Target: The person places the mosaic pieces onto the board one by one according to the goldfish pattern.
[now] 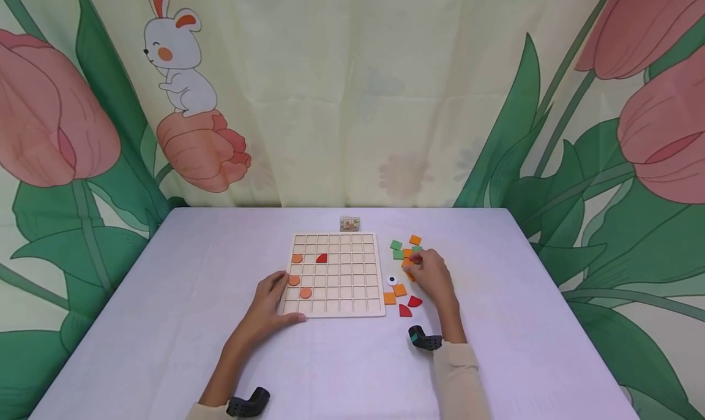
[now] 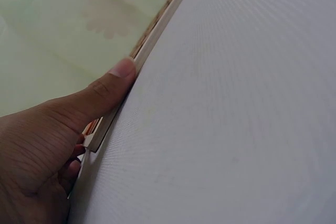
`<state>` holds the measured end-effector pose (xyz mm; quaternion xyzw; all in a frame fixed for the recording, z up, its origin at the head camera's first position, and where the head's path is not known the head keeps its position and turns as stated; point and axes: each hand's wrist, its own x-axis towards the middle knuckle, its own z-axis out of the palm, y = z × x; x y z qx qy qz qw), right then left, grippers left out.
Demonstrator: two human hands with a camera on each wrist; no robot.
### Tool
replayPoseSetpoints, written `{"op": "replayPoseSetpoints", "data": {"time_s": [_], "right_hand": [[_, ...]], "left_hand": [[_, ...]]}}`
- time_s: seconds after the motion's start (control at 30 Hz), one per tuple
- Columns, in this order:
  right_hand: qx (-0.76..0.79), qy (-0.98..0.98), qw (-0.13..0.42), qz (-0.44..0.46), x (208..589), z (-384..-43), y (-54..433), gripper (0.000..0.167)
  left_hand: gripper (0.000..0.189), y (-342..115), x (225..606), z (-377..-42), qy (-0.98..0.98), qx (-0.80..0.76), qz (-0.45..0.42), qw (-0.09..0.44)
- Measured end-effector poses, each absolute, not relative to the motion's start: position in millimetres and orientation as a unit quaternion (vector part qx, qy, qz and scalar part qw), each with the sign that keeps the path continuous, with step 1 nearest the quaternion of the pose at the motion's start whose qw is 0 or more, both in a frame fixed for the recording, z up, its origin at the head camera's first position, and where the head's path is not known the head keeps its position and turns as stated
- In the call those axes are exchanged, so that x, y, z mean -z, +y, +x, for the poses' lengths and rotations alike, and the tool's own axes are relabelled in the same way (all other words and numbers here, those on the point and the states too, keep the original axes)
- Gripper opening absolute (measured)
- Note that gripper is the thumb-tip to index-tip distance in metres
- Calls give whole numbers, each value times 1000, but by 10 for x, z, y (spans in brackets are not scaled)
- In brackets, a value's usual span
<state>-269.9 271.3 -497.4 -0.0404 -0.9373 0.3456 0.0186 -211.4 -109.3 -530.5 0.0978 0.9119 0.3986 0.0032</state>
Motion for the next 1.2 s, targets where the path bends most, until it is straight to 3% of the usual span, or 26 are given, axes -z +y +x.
{"op": "replayPoseSetpoints", "data": {"time_s": [0.9,1.2], "right_hand": [[-288,-955,63,-24,5062,-2688,2717,36],[-284,-956,72,38,5019,-2699,2541,35]], "left_hand": [[113,-1089,5327,-2094,914,-395,95,5],[112,-1093,5293,-2109,913,-396,102,-7]]}}
